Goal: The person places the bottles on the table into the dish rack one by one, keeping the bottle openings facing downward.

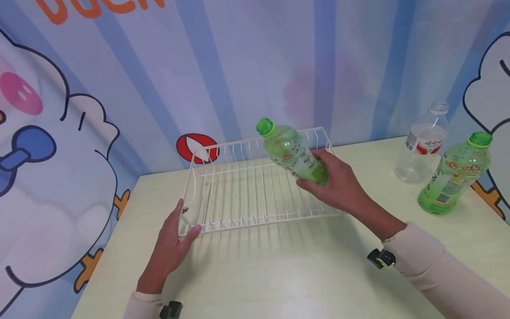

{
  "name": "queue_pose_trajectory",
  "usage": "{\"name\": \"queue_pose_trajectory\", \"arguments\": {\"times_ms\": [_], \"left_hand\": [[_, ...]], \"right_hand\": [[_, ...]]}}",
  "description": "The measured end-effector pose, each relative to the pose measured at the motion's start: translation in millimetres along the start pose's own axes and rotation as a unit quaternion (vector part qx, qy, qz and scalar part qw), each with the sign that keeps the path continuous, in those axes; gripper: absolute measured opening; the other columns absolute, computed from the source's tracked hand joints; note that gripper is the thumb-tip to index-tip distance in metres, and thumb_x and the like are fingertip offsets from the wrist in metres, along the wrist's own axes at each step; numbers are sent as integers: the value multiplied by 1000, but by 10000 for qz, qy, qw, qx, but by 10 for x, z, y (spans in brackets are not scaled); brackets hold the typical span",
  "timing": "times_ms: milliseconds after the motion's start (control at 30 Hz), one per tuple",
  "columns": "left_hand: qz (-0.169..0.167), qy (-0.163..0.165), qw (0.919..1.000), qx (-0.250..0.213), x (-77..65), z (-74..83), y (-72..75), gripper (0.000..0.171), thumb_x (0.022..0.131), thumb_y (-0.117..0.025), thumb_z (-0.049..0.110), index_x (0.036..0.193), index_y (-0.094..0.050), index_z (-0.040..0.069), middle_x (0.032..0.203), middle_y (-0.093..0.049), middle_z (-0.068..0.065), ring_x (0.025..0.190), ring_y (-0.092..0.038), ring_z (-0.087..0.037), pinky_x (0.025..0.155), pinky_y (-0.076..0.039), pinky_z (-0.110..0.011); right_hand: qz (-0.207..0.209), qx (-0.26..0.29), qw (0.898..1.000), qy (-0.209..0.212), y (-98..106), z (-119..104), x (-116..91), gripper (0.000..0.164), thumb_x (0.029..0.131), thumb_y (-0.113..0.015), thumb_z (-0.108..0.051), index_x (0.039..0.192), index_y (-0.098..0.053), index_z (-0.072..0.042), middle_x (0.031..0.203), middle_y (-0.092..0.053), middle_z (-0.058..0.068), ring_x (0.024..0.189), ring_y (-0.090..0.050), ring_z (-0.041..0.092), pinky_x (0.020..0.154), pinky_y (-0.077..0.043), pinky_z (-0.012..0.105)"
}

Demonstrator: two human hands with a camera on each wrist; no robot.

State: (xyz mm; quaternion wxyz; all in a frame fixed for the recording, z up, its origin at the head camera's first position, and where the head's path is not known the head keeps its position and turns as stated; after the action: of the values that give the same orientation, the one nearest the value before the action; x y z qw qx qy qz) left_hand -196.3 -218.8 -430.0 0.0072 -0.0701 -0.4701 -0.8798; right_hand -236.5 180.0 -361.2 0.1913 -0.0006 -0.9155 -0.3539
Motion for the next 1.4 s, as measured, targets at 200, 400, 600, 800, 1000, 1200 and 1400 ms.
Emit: {"name": "queue_pose_trajectory", "arguments": {"times_ms": [200,400,600,800,1000,1200,1400], "left_hand": [[-47,42,10000,-52,0,-11,-2,88,86,-53,59,152,-5,23,154,-17,-8,138,-20,-29,104,-25,-59],[0,6,9999,-105,6,-17,-17,86,88,-55,54,152,-6,24,154,-17,-7,138,-20,-28,104,-25,-59],[45,-27,9999,-133,6,-7,-23,88,86,-51,61,152,-6,23,154,-18,-7,138,-21,-28,104,-26,-58],[56,-41,9999,-137,-4,-14,-21,87,87,-50,61,152,-6,22,153,-22,-7,137,-22,-28,104,-26,-58],[73,-99,9997,-198,5,-16,-30,88,86,-50,61,152,-6,22,149,-29,-9,135,-25,-28,104,-26,-59],[103,-131,9995,-254,11,-10,-33,88,86,-51,62,152,-7,22,148,-30,-9,135,-26,-27,104,-27,-58],[82,-39,9996,-283,4,-5,-35,86,88,-57,50,152,-6,23,149,-29,-8,135,-26,-28,103,-27,-59]], "right_hand": [[16,-52,9999,107,-26,-45,9,64,77,-76,-38,130,-47,-15,115,-60,5,96,-58,25,74,-46,45],[7,-91,9996,263,-39,-86,24,63,77,-76,-35,129,-48,-14,116,-59,5,98,-57,25,76,-46,47],[-1,-95,9993,369,-55,-105,26,64,77,-77,-34,130,-48,-13,115,-59,6,97,-57,25,75,-46,46],[-42,-105,9981,606,-103,-124,19,65,78,-76,-34,131,-47,-11,116,-58,8,97,-56,27,74,-46,46],[21,-204,9967,781,-99,-134,49,65,78,-76,-31,131,-47,-9,117,-57,9,95,-56,26,72,-46,43],[32,-127,9965,829,-111,-143,59,65,78,-77,-30,132,-47,-10,119,-57,8,95,-55,25,72,-45,43],[-106,-59,9976,681,-155,-133,61,65,79,-75,-32,133,-46,-11,118,-56,7,93,-55,24,70,-46,39]]}}
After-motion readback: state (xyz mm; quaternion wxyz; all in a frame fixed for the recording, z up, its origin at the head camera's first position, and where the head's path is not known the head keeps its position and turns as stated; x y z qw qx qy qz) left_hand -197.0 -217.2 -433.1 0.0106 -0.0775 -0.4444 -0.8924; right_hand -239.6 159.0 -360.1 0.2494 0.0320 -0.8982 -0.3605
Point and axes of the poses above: each hand's wrist, its own x-axis towards the middle knuckle, its own y-axis out of the back of the hand, z = x × y, the point moved 1 cm from there along x, towards the middle knuckle
